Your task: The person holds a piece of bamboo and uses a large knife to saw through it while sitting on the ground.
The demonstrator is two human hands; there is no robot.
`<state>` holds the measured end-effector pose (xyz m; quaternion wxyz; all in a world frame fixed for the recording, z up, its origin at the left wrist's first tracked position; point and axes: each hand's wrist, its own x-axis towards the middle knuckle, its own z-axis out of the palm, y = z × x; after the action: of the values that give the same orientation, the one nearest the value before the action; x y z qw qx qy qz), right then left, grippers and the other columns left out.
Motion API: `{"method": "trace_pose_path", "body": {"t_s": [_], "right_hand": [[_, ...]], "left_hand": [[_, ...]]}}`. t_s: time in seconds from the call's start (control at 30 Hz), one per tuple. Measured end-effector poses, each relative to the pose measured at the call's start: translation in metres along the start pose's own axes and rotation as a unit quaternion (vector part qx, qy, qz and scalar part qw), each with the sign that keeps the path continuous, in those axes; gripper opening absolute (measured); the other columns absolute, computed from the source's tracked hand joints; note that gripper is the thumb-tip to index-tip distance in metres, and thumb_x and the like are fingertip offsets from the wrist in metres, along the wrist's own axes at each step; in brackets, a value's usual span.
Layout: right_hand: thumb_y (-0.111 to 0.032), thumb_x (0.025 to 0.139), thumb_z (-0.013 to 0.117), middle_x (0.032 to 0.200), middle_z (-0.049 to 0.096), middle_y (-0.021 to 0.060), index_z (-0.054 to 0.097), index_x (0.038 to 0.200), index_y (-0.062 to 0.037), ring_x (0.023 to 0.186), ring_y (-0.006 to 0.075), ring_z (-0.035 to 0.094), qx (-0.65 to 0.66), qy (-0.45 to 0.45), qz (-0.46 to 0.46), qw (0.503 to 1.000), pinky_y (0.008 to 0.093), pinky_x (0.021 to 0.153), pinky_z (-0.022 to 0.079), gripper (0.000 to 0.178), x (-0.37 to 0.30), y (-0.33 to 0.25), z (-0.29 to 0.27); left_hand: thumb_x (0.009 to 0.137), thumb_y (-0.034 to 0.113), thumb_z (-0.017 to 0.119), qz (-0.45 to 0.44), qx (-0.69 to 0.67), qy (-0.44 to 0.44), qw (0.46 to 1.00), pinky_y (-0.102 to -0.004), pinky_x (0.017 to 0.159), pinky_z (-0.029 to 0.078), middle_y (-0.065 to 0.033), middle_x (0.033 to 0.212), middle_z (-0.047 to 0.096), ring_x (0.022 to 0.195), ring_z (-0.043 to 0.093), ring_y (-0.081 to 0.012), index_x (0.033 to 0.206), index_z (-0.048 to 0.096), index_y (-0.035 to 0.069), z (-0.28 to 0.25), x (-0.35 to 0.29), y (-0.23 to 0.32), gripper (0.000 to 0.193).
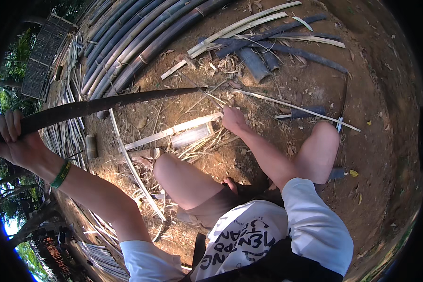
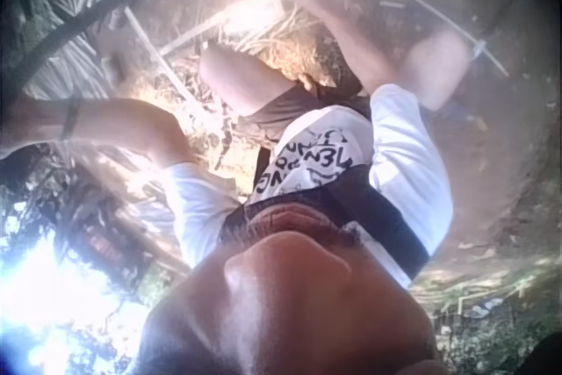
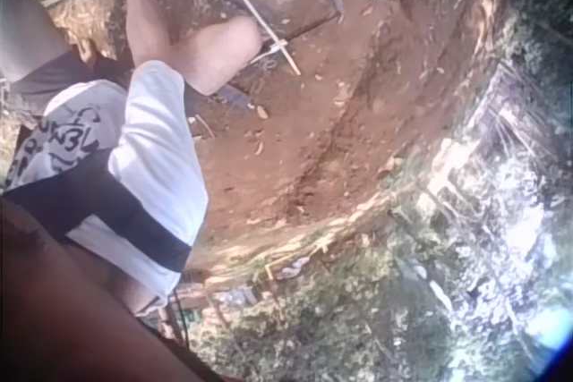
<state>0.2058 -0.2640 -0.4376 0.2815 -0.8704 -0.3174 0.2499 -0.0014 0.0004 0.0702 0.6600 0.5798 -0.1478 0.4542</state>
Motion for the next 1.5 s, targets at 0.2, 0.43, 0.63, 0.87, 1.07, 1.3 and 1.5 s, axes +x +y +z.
{"method": "trace_pose_path", "body": {"t_s": [0.2, 0.43, 0.63, 0.87, 1.07, 1.3, 1.5], "right_hand": [[0.001, 0.082, 0.055, 0.092, 0.066, 0.0273, 0.057, 0.106, 0.0069, 0.084, 0.041, 0.068, -0.005, 0.015, -0.016, 1.0, 0.0488, 0.078, 0.054, 0.024, 0.014, 0.011, 0.01], [0.004, 0.082, 0.052, 0.086, 0.066, 0.0284, 0.057, 0.108, 0.0096, 0.081, 0.0388, 0.069, -0.035, 0.045, -0.015, 0.998, 0.0477, 0.072, 0.056, 0.027, -0.001, 0.014, 0.007], [0.0, 0.083, 0.054, 0.092, 0.068, 0.024, 0.059, 0.108, 0.0039, 0.088, 0.0361, 0.068, -0.03, -0.003, 0.01, 0.999, 0.047, 0.078, 0.055, 0.025, 0.004, 0.007, 0.002], [-0.003, 0.082, 0.062, 0.098, 0.068, 0.024, 0.059, 0.106, 0.0014, 0.095, 0.0366, 0.068, -0.031, 0.009, 0.046, 0.998, 0.0473, 0.081, 0.054, 0.025, 0.003, 0.015, 0.007], [-0.003, 0.082, 0.057, 0.094, 0.067, 0.0264, 0.057, 0.109, 0.0052, 0.089, 0.0367, 0.068, -0.011, -0.006, 0.022, 1.0, 0.046, 0.078, 0.055, 0.029, -0.005, 0.011, 0.007], [-0.01, 0.088, 0.055, 0.091, 0.066, 0.0245, 0.053, 0.11, 0.0047, 0.086, 0.04, 0.066, 0.02, -0.031, 0.08, 0.996, 0.049, 0.077, 0.053, 0.026, 0.0, 0.015, 0.033], [-0.011, 0.089, 0.055, 0.082, 0.065, 0.0258, 0.051, 0.102, 0.0047, 0.079, 0.0431, 0.065, 0.135, 0.052, 0.0, 0.989, 0.0516, 0.071, 0.051, 0.02, -0.041, -0.048, 0.051]], "left_hand": [[0.091, 0.027, 0.064, -0.002, -0.013, -0.037, 0.999, -0.0228, 0.053, 0.03, 0.0021, 0.061, 0.032, 0.056, 0.033, -0.0093, 0.072, 0.042, 0.012, -0.007, -0.004, 0.006, 0.033], [0.092, 0.031, 0.063, -0.005, -0.019, -0.055, 0.998, -0.023, 0.053, 0.03, 0.0025, 0.061, 0.032, 0.055, 0.033, -0.0088, 0.074, 0.043, 0.012, 0.009, -0.016, 0.002, 0.033], [0.093, 0.029, 0.062, 0.006, 0.006, -0.053, 0.999, -0.0232, 0.053, 0.031, 0.0022, 0.061, 0.032, 0.055, 0.032, -0.0088, 0.077, 0.044, 0.011, 0.017, -0.018, 0.001, 0.03], [0.084, 0.047, 0.066, 0.007, 0.007, -0.054, 0.999, -0.0209, 0.054, 0.032, 0.0043, 0.062, 0.035, 0.056, 0.035, -0.0076, 0.088, 0.051, 0.009, 0.013, -0.019, 0.004, 0.041], [0.089, 0.047, 0.061, 0.017, 0.027, -0.057, 0.998, -0.0214, 0.054, 0.031, 0.0034, 0.063, 0.034, 0.056, 0.032, -0.0084, 0.089, 0.051, 0.009, 0.021, -0.021, 0.001, 0.039], [0.101, 0.029, 0.05, 0.151, 0.223, 0.147, 0.952, -0.0255, 0.052, 0.033, -0.0038, 0.067, 0.037, 0.056, 0.035, -0.013, 0.09, 0.044, 0.001, 0.043, -0.013, -0.016, 0.031], [0.096, 0.005, 0.044, 0.236, 0.347, 0.296, 0.858, -0.0321, 0.053, 0.038, -0.009, 0.069, 0.041, 0.057, 0.04, -0.0187, 0.083, 0.046, 0.001, 0.068, -0.008, -0.036, 0.014]]}}
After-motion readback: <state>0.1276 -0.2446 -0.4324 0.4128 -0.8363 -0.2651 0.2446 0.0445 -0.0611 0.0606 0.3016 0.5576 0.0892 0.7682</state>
